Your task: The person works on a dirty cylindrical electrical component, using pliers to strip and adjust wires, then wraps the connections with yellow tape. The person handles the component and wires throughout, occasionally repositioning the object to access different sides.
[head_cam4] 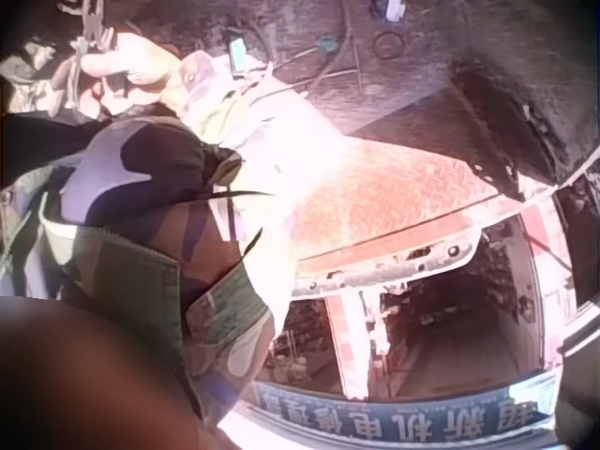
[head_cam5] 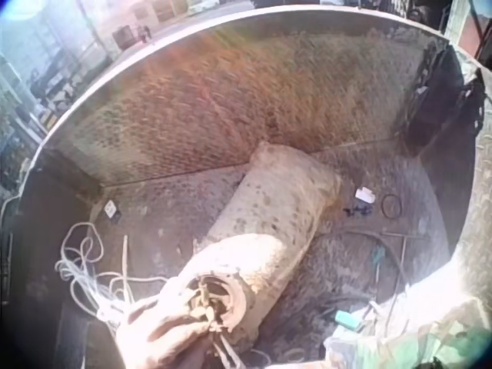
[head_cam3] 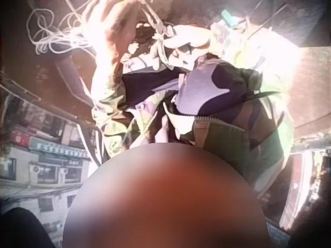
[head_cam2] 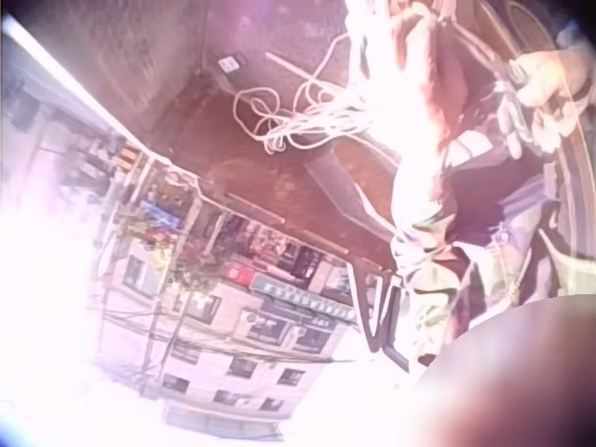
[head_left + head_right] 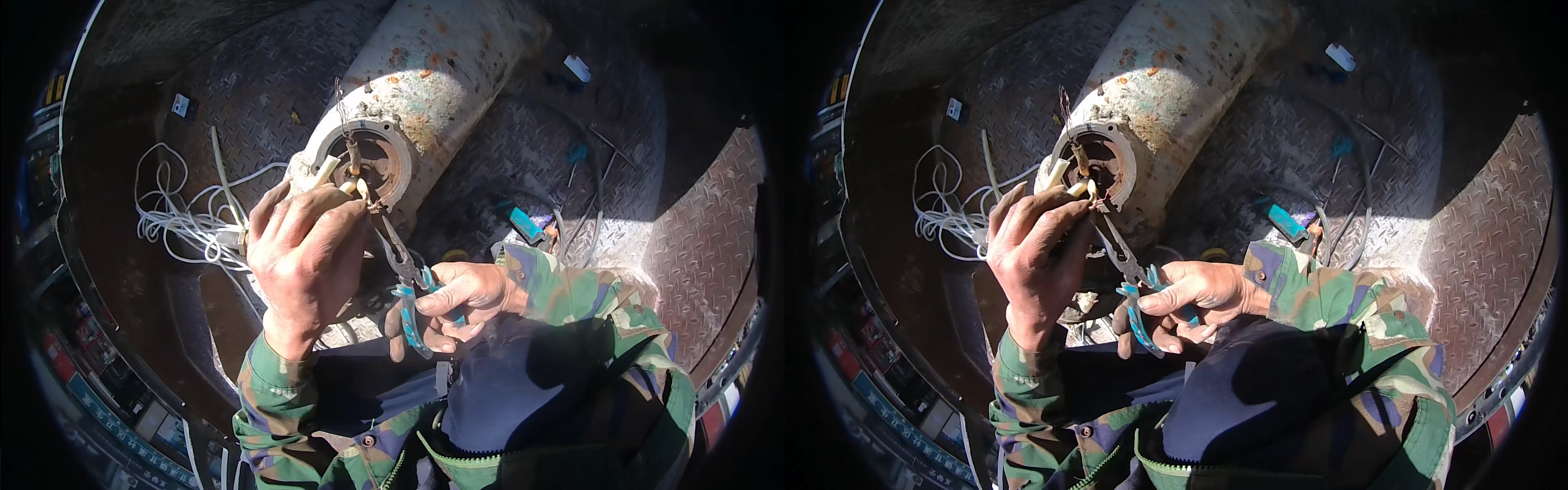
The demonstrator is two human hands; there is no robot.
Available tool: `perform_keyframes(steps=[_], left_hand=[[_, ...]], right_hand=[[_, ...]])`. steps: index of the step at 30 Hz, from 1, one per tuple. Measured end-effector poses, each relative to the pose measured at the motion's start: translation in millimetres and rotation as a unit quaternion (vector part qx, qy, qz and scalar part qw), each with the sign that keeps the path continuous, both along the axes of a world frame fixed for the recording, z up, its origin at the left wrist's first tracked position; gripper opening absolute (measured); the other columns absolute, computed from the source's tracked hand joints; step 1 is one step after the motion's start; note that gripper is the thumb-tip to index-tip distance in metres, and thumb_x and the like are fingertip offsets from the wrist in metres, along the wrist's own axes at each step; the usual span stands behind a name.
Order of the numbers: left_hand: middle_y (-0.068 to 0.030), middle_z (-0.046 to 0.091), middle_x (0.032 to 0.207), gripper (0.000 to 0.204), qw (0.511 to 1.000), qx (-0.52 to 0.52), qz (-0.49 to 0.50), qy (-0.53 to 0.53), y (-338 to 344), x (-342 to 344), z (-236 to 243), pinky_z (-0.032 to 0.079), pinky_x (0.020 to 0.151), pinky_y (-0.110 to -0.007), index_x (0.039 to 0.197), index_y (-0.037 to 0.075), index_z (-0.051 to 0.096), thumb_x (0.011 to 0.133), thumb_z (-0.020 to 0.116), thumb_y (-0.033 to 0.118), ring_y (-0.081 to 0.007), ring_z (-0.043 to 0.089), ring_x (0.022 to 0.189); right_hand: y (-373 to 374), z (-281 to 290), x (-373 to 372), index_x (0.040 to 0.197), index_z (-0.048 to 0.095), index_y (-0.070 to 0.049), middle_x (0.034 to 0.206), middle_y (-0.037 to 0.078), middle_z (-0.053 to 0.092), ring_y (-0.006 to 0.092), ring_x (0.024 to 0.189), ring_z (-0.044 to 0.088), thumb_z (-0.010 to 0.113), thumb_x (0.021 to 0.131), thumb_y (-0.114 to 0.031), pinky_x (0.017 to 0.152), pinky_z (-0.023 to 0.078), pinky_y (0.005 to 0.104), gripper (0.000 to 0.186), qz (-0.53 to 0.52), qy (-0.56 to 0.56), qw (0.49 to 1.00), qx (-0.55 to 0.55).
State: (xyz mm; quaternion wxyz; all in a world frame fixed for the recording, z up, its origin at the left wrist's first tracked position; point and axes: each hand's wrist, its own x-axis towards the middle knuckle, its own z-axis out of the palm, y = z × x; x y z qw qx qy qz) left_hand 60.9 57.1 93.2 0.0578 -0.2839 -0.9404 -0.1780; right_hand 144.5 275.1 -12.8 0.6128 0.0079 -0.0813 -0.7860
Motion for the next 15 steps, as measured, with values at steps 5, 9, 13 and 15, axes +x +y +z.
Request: perform_keyframes(steps=[5,9,13,15], left_hand=[[-0.0043,0.08,0.106,0.027,1.0,0.003,-0.004,-0.002,3,-3,3,0.054,0.11,-0.049,0.104,0.013,0.082,0.078,0.09,0.008,-0.025,0.078,0.104],[-0.0044,0.08,0.107,0.028,1.0,0.003,-0.001,-0.005,2,-2,-2,0.054,0.111,-0.049,0.104,0.013,0.083,0.078,0.09,0.008,-0.0245,0.078,0.105],[-0.0046,0.08,0.107,0.028,1.0,0.001,0.003,-0.005,-1,0,0,0.053,0.111,-0.049,0.104,0.013,0.083,0.078,0.09,0.007,-0.0246,0.078,0.106],[-0.0047,0.08,0.107,0.028,1.0,-0.001,-0.002,-0.006,1,-2,3,0.053,0.111,-0.049,0.104,0.013,0.083,0.078,0.09,0.007,-0.0246,0.078,0.106]], right_hand=[[2,2,-9,0.142,0.064,0.009,0.135,0.034,0.068,0.0227,0.083,0.073,0.063,0.115,-0.03,0.042,0.051,0.0215,0.047,-0.01,0.008,1.0,-0.005],[11,-5,-12,0.142,0.064,0.01,0.132,0.034,0.07,0.0219,0.079,0.071,0.064,0.115,-0.03,0.043,0.05,0.0215,0.048,0.001,0.033,0.999,0.013],[17,-9,-15,0.14,0.064,0.01,0.132,0.035,0.07,0.0215,0.078,0.071,0.064,0.114,-0.029,0.042,0.049,0.0215,0.047,0.032,0.063,0.997,0.028],[17,-7,-18,0.14,0.064,0.011,0.132,0.036,0.07,0.0219,0.077,0.071,0.064,0.114,-0.03,0.042,0.049,0.0212,0.048,0.034,0.053,0.998,0.006]])
